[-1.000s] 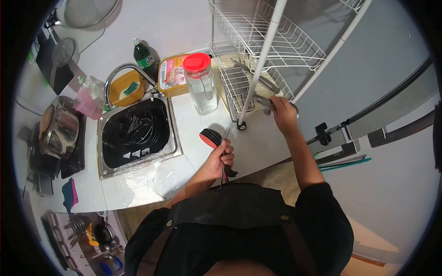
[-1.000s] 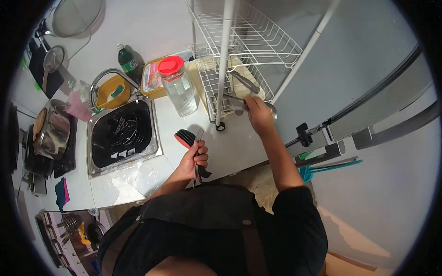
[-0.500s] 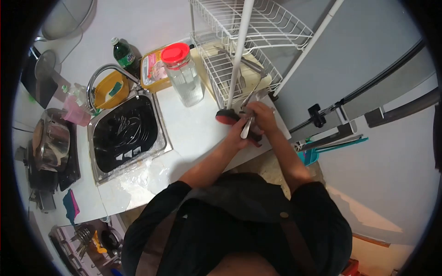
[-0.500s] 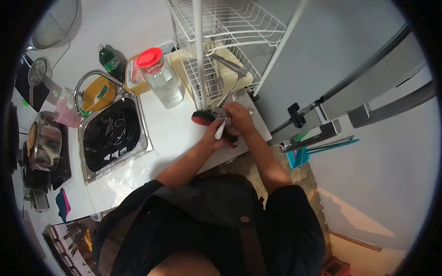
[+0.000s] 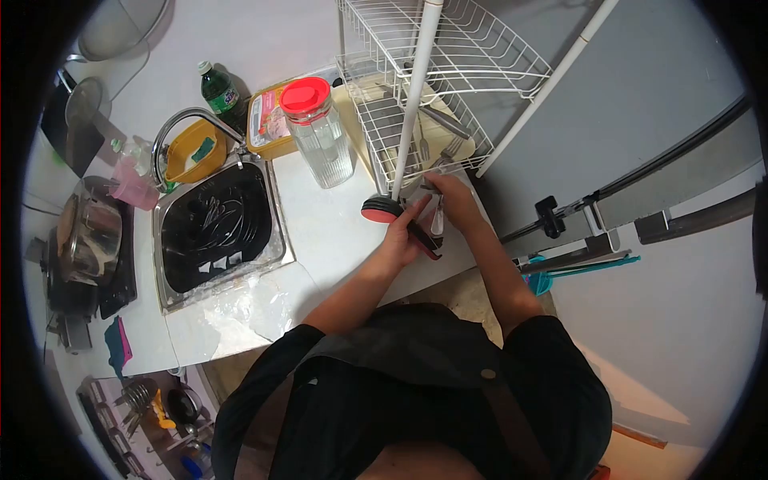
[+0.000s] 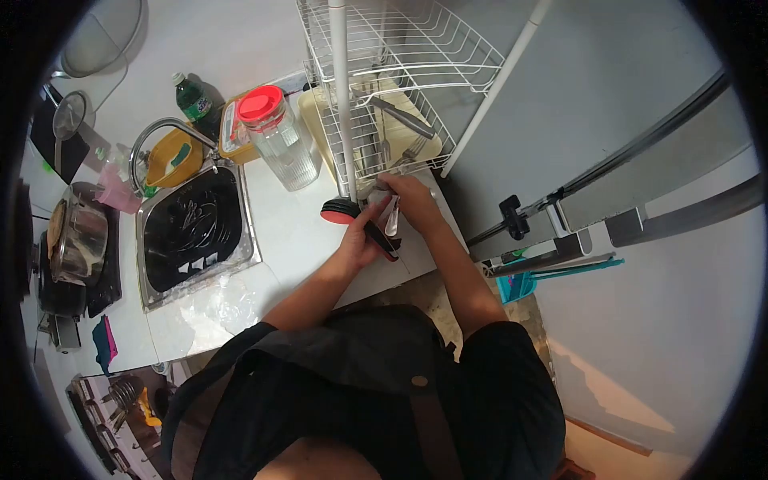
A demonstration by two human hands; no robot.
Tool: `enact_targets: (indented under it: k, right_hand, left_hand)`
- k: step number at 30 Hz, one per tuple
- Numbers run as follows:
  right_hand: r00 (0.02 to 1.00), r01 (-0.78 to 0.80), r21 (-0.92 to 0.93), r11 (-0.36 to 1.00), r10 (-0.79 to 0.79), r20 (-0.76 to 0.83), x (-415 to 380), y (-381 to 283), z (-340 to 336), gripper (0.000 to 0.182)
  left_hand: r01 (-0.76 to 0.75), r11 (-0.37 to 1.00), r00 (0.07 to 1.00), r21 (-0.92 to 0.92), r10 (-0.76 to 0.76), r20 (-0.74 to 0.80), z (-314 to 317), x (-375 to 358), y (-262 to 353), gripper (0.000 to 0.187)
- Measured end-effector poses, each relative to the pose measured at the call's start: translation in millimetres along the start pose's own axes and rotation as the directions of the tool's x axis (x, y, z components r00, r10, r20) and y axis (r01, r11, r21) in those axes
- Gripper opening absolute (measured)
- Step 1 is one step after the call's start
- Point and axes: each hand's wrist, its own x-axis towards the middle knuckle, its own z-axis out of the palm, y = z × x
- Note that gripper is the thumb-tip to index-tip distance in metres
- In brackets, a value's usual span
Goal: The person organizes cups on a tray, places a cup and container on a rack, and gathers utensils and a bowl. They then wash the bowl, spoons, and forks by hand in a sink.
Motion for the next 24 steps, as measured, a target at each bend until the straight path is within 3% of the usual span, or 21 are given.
enact_targets:
  k: [4,7,10,13,16,17,20,23,24]
  right_hand:
    - [0.985,-0.064,-0.054,0.997,0.071,0.157,10,-16,-11,0.032]
    - [0.989,0.089,-0.271,0.958,-0.052,0.139,8,-8,-5,0.032]
    - [0.99,0.136,-0.321,0.937,-0.121,0.068,8,-10,-2,0.031]
    - [0.974,0.224,-0.323,0.919,-0.208,0.086,6,-11,-3,0.027]
    - [0.967,0.25,-0.133,0.959,-0.253,-0.007,-11,-26,-14,0.026]
    - [0.956,0.294,-0.1,0.951,-0.29,0.05,-16,-36,-21,0.026]
    - [0.886,0.421,-0.036,0.906,-0.402,0.231,-35,-65,-45,0.025]
    - [0.798,0.52,-0.053,0.852,-0.463,0.386,-54,-85,-55,0.024]
    - [0.787,0.53,-0.064,0.845,-0.463,0.408,-58,-89,-56,0.024]
  left_hand:
    - [0.019,0.994,0.999,0.103,-0.016,-0.03,15,-13,10,0.034]
    - [0.047,0.99,0.998,0.136,-0.041,-0.048,16,-16,11,0.032]
    - [0.085,0.986,0.996,0.146,-0.079,-0.041,8,-17,9,0.03]
    - [0.121,0.989,0.993,0.079,-0.121,0.003,-1,-18,5,0.029]
    - [0.156,0.988,0.988,0.0,-0.156,0.023,-8,-23,1,0.027]
    - [0.166,0.986,0.986,-0.024,-0.166,0.021,-8,-26,1,0.027]
    - [0.247,0.967,0.94,-0.052,-0.227,0.254,-9,-25,-2,0.033]
    - [0.308,0.948,0.922,-0.073,-0.279,0.268,37,-53,1,0.039]
    - [0.349,0.937,0.902,-0.003,-0.335,0.274,39,-57,0,0.038]
